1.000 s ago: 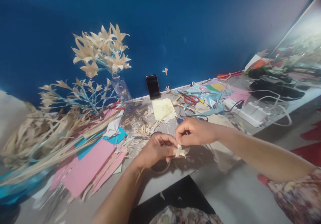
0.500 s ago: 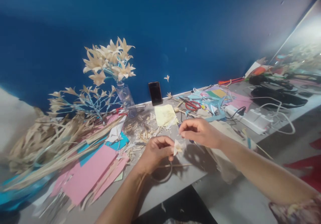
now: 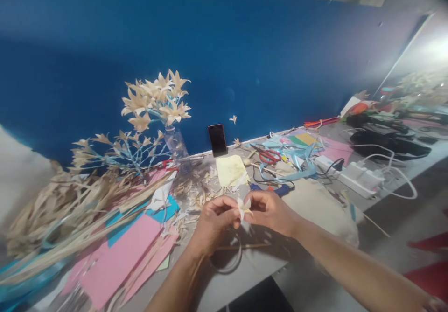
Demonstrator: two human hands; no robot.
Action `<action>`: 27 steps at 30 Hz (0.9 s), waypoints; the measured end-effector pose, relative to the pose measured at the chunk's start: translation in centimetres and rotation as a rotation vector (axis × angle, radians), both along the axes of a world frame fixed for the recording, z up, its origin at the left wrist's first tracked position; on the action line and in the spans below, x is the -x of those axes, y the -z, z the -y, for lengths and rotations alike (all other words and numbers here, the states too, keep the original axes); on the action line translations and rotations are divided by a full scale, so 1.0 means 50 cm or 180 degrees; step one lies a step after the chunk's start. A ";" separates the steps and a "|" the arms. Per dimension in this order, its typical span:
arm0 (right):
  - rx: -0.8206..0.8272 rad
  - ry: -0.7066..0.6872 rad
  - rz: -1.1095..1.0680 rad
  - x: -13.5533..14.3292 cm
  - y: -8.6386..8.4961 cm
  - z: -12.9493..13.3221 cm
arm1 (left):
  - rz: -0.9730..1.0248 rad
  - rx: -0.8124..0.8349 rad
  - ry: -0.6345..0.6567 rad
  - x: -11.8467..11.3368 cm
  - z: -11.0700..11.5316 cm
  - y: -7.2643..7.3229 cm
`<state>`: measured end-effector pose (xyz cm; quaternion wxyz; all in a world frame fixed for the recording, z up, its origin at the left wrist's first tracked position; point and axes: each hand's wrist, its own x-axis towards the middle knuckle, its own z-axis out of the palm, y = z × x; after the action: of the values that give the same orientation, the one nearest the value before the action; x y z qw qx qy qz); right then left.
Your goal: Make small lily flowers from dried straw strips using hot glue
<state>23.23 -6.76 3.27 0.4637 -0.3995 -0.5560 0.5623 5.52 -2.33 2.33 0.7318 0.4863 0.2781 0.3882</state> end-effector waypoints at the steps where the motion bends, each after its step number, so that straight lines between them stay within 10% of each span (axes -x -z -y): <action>1: -0.0005 -0.0027 -0.0049 0.001 0.001 -0.001 | 0.0004 -0.0004 -0.0003 0.000 0.000 0.001; 15: -0.0778 0.0069 0.0877 0.051 -0.059 -0.124 | -0.0146 -0.0814 -0.1009 0.051 -0.047 -0.057; 22: -0.0791 -0.0063 0.0518 0.098 -0.010 -0.158 | -0.0090 -0.0579 -0.1512 0.073 -0.066 0.007; 27: -0.0967 0.0614 0.0971 0.096 0.023 -0.134 | -0.0138 -0.0395 -0.1606 0.077 -0.057 0.016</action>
<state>18.40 -0.06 2.11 0.4808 -0.4567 -0.6571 0.3584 1.67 0.54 1.51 0.5744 0.4537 0.3819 0.5642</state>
